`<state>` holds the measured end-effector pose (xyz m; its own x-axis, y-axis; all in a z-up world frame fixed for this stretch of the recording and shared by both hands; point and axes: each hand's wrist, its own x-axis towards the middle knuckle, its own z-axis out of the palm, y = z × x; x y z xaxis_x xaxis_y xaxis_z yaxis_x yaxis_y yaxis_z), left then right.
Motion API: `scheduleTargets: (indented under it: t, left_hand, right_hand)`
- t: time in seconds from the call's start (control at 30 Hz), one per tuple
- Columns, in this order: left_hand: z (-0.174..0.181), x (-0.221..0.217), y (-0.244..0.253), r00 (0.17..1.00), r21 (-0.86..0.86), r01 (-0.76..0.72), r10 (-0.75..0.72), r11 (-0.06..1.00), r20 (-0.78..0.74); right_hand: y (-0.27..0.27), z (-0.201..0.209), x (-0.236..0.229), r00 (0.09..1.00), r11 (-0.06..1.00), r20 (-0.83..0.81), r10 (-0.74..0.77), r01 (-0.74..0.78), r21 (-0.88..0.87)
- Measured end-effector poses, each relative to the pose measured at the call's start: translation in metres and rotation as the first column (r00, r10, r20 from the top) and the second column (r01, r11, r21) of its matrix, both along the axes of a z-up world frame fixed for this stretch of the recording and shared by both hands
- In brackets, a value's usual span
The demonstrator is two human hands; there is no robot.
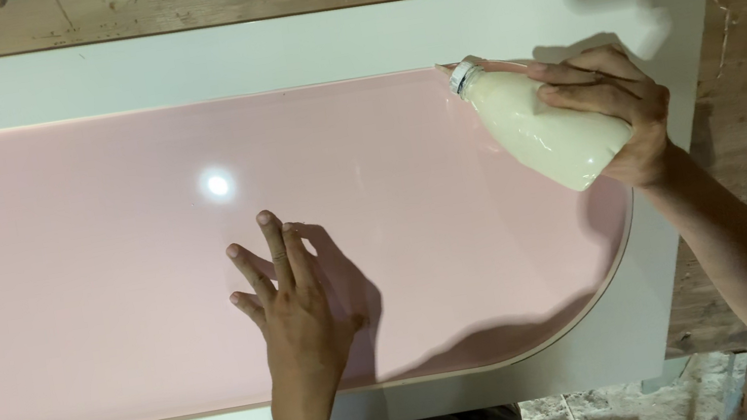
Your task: The person applies a white adhesive from a plastic bottle along the seam where a pink panel meets a white board. The person moves around the board, squeezing the bottle to lay a continuous bead of glue along the edges and curves of the panel.
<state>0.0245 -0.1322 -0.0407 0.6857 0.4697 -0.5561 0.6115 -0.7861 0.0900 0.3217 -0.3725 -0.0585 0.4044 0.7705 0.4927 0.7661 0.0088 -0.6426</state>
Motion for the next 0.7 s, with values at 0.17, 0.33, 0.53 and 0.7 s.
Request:
scheduleTargets:
  t: [0.17,0.33,0.53,0.7]
  left_hand:
    - [-0.001,-0.002,0.001,1.0,0.006,0.013,-0.013,1.0,-0.026]
    - [0.004,-0.001,0.002,1.0,-0.034,-0.014,0.015,0.999,0.027]
    - [0.011,0.005,0.003,0.996,-0.12,-0.086,0.087,0.989,0.008]
    - [0.012,0.005,0.001,0.992,-0.141,-0.108,0.115,0.984,0.043]
  right_hand:
    - [-0.02,0.008,0.007,1.0,0.998,-0.018,0.005,-0.006,-0.07]
    - [-0.038,0.004,0.013,1.0,0.998,-0.016,-0.018,0.017,-0.06]
    - [-0.055,-0.003,0.017,0.999,0.999,-0.023,-0.041,0.04,-0.014]
    - [-0.069,-0.007,0.014,0.998,0.998,-0.002,-0.068,0.068,0.007]
